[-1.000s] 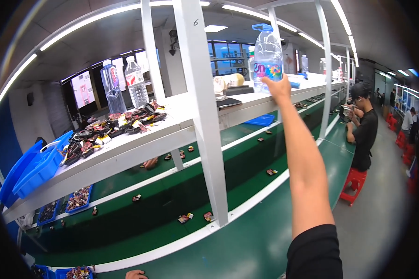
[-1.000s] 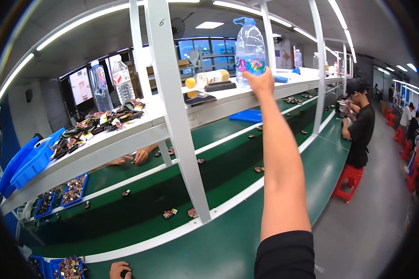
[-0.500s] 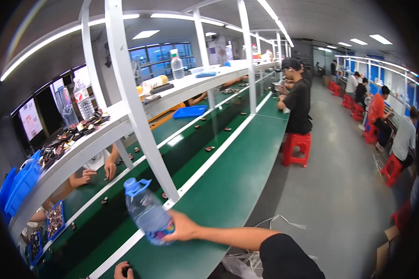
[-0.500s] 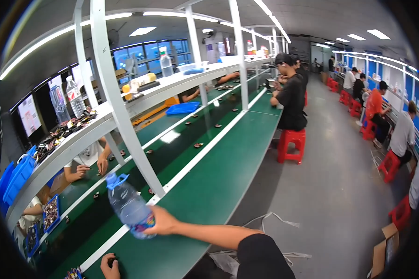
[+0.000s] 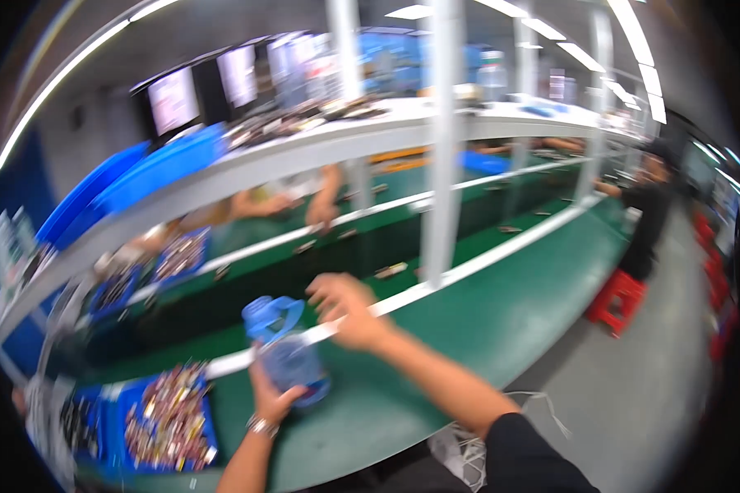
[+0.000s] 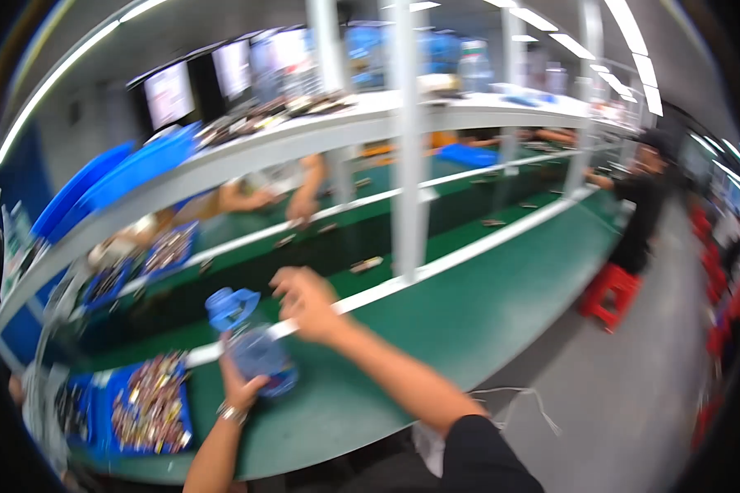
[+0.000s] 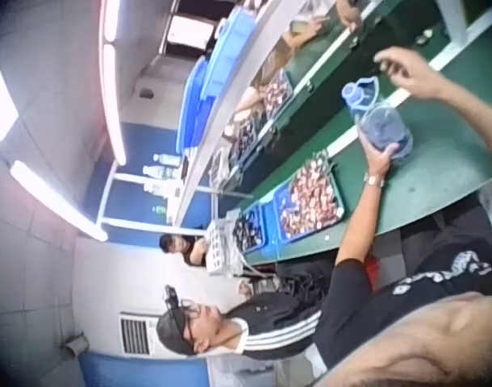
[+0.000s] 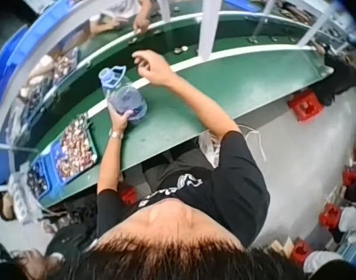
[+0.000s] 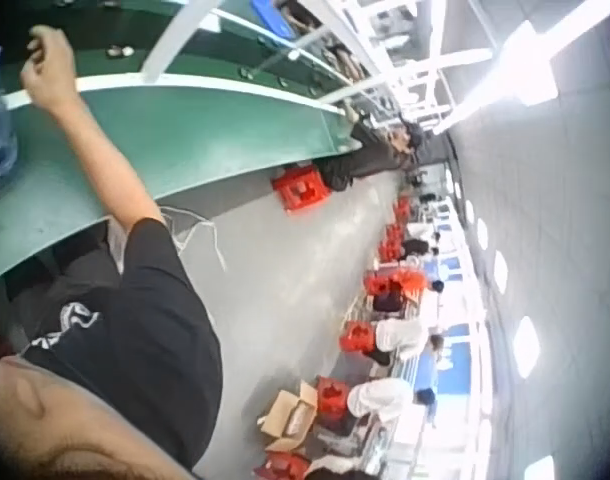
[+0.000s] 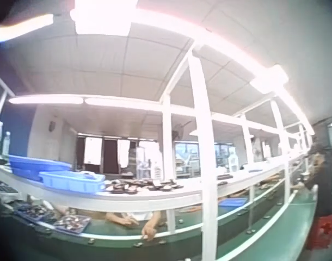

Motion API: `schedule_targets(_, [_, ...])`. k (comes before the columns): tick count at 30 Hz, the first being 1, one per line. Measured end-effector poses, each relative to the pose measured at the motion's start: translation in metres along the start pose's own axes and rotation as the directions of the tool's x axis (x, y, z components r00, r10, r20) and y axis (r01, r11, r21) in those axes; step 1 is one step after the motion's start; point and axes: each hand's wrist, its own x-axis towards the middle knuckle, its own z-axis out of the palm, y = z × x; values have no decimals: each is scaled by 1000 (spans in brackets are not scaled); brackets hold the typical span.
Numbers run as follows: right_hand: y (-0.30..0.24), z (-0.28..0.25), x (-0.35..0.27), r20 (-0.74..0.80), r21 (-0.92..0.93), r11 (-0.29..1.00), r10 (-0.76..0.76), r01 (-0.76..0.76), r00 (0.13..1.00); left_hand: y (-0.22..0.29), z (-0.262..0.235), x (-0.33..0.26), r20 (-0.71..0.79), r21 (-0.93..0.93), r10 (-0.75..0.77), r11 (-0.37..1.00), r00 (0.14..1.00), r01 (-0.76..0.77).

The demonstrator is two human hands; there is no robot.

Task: Assembling small components on a factory production line belt.

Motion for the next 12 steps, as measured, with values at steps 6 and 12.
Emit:
schedule_targets(6, [-117,33,46,333,-684,645,-139,341,933,6,-8,-8,43,-169,-36,985,998,43])
schedule_targets(12, [-144,61,82,504,-750,570,163,336,848,18,-14,-11,3,120,-65,991,998,64])
